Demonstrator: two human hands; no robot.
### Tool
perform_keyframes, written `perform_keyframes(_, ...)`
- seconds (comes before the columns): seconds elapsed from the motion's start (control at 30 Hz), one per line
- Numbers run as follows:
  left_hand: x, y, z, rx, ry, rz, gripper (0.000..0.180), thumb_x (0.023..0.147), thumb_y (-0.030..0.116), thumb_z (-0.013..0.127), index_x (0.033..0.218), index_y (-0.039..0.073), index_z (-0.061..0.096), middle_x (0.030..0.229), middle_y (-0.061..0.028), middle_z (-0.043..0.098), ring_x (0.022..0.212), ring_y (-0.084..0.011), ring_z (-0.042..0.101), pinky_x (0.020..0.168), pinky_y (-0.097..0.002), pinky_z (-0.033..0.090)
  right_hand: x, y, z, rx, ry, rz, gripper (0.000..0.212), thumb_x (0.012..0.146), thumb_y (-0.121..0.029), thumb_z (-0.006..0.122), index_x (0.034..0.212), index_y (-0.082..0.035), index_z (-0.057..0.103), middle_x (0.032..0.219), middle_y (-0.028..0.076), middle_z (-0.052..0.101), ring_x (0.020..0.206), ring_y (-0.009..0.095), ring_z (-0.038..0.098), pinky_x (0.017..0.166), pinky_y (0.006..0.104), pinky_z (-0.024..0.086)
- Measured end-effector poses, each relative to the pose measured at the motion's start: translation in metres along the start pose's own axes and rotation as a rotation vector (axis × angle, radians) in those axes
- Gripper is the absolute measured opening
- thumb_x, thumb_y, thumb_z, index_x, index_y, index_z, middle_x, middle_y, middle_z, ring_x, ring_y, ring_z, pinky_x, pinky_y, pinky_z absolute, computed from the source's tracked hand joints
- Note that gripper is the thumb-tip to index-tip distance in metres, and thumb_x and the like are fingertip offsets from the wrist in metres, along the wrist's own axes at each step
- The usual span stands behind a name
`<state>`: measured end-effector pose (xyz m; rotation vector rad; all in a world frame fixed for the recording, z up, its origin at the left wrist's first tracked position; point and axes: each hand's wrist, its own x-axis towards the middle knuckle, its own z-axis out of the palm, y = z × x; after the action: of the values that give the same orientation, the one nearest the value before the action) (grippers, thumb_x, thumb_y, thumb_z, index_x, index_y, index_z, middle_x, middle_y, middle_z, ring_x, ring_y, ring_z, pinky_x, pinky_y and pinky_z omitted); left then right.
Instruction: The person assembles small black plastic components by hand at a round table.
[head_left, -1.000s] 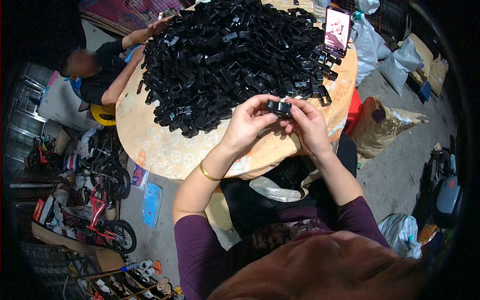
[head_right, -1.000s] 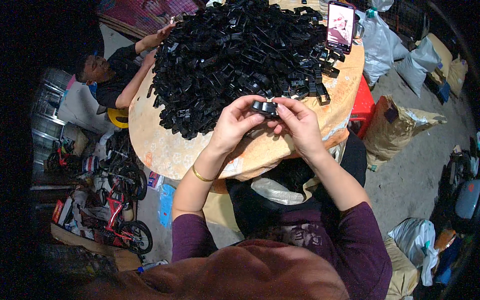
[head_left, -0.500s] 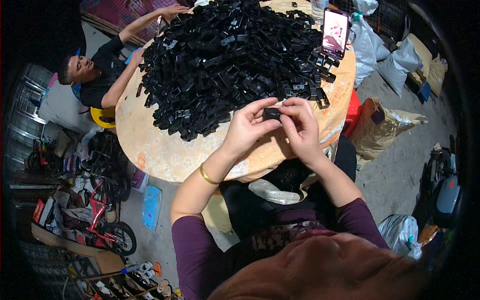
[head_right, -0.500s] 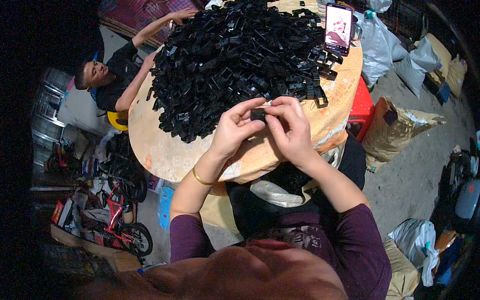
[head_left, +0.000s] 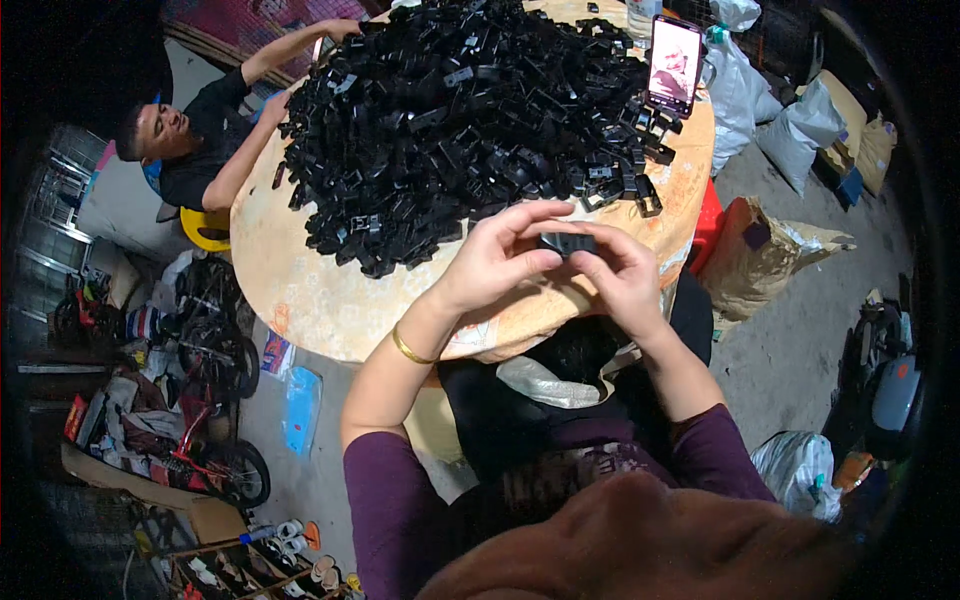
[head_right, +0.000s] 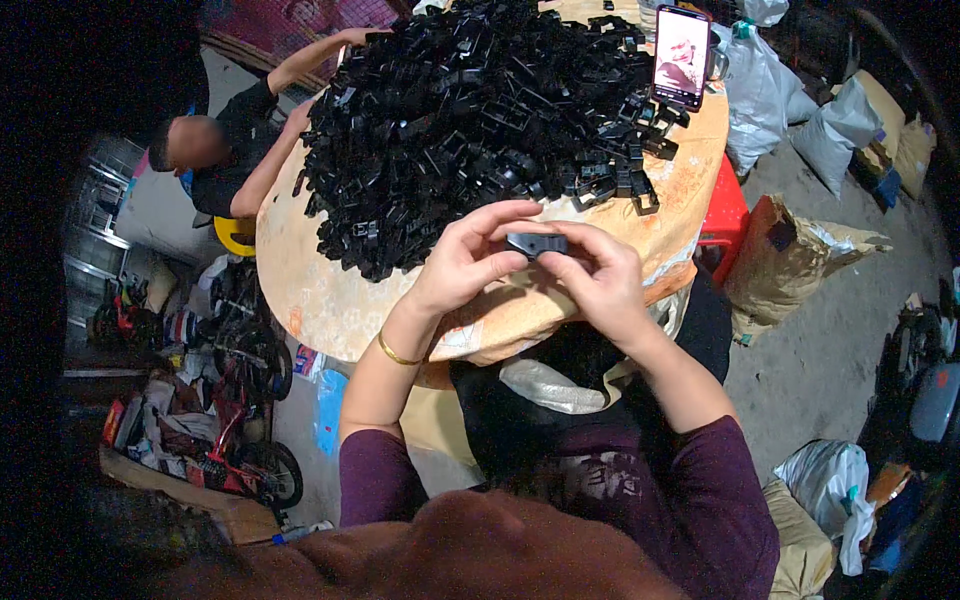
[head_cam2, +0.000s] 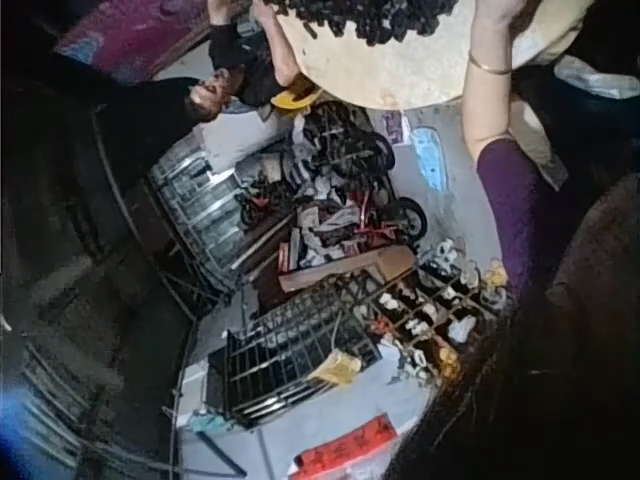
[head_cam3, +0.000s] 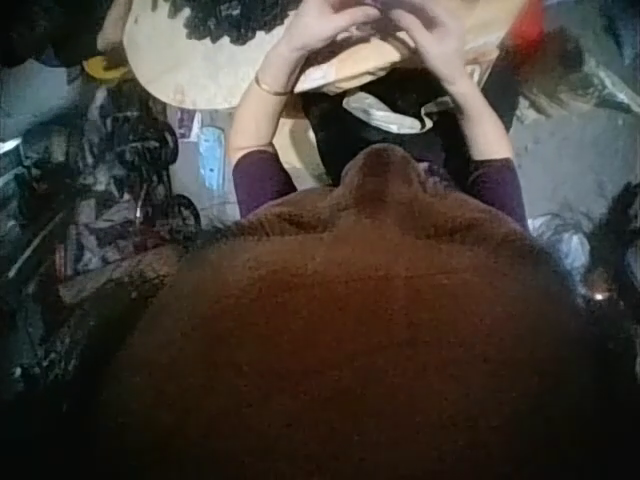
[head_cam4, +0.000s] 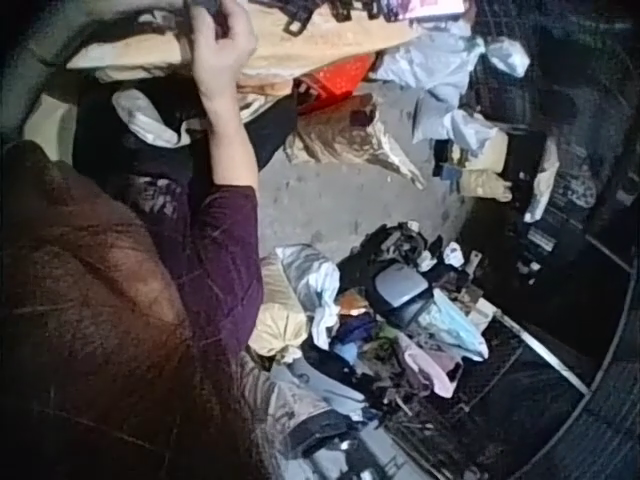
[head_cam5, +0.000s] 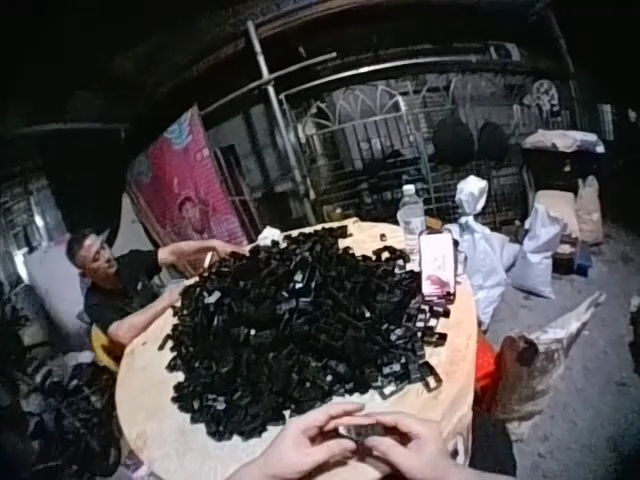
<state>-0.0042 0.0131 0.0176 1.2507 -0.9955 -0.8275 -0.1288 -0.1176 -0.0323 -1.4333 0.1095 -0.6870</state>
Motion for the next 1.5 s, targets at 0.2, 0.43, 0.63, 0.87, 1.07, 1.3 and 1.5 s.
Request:
perform_keyframes(0.2, -0.01, 0.034, -0.04, 0.499, 0.347, -0.1, 0.027, 0.077, 0.008, 0.067, 0.101, -0.001, 0.059, 0.079, -0.003, 0.061, 0.067, -0.0076, 0.055, 0.058, -0.0217, 0.047, -0.016, -0.038, -0.044, -0.49, -0.501, -0.133, 0.022, 0.073, -0.016, 0.071, 0.085, 0.0, 0.064, 0.076, 0.009, 0.063, 0.065, 0.018, 0.061, 0.059, 0.0303, 0.047)
perform_keyframes(0.43, -0.014, 0.02, -0.036, 1.316, 0.301, -0.108, 0.034, 0.068, 0.008, 0.07, 0.1, 0.004, 0.061, 0.082, -0.0148, 0.059, 0.075, -0.031, 0.058, 0.069, -0.0366, 0.047, -0.027, -0.034, -0.033, -0.868, -0.614, -0.202, 0.027, 0.073, -0.02, 0.068, 0.091, -0.001, 0.062, 0.081, 0.015, 0.063, 0.079, 0.031, 0.061, 0.07, 0.0384, 0.048)
perform_keyframes(0.63, -0.008, 0.008, -0.021, 1.353, 0.264, 0.041, 0.033, 0.067, 0.005, 0.069, 0.099, 0.006, 0.062, 0.093, -0.0152, 0.051, 0.086, -0.0322, 0.054, 0.076, -0.0374, 0.046, 0.005, -0.018, 0.013, -0.704, -0.402, -0.566, 0.022, 0.075, -0.014, 0.064, 0.094, -0.003, 0.061, 0.091, 0.009, 0.061, 0.083, 0.025, 0.057, 0.073, 0.0335, 0.048)
perform_keyframes(0.87, -0.003, -0.002, -0.021, 1.345, 0.268, 0.052, 0.025, 0.064, 0.002, 0.069, 0.087, 0.002, 0.063, 0.094, -0.0128, 0.052, 0.09, -0.03, 0.052, 0.078, -0.0366, 0.045, 0.027, 0.009, 0.037, -0.896, -0.375, -0.627, 0.028, 0.069, -0.011, 0.066, 0.095, -0.004, 0.056, 0.088, 0.007, 0.055, 0.085, 0.026, 0.051, 0.077, 0.0327, 0.045)
perform_keyframes(1.07, 0.0, 0.002, -0.023, 1.232, 0.497, 0.286, 0.024, 0.067, 0.002, 0.07, 0.088, -0.002, 0.061, 0.087, -0.0106, 0.059, 0.082, -0.0253, 0.055, 0.074, -0.032, 0.047, 0.033, 0.006, 0.013, -0.781, -0.331, -0.451, 0.024, 0.069, -0.011, 0.07, 0.089, -0.003, 0.059, 0.084, 0.013, 0.055, 0.08, 0.028, 0.054, 0.073, 0.0347, 0.045)
perform_keyframes(1.3, 0.008, -0.009, -0.016, -0.119, 0.276, -0.17, 0.027, 0.083, 0.0, 0.059, 0.109, -0.002, 0.054, 0.089, -0.0055, 0.061, 0.071, -0.0106, 0.059, 0.064, -0.0217, 0.05, 0.039, 0.004, 0.001, -0.329, 0.099, -0.312, 0.026, 0.071, -0.004, 0.069, 0.096, -0.001, 0.061, 0.086, 0.01, 0.056, 0.077, 0.02, 0.058, 0.067, 0.0273, 0.047)
perform_keyframes(1.5, 0.008, -0.017, -0.005, -0.256, 0.269, -0.168, 0.04, 0.087, 0.0, 0.054, 0.124, -0.005, 0.043, 0.097, -0.0087, 0.06, 0.081, -0.0125, 0.061, 0.074, -0.0228, 0.052, 0.033, 0.01, 0.017, -0.405, 0.12, -0.421, 0.023, 0.071, 0.0, 0.067, 0.092, 0.001, 0.06, 0.09, 0.012, 0.055, 0.081, 0.023, 0.057, 0.069, 0.0293, 0.047)
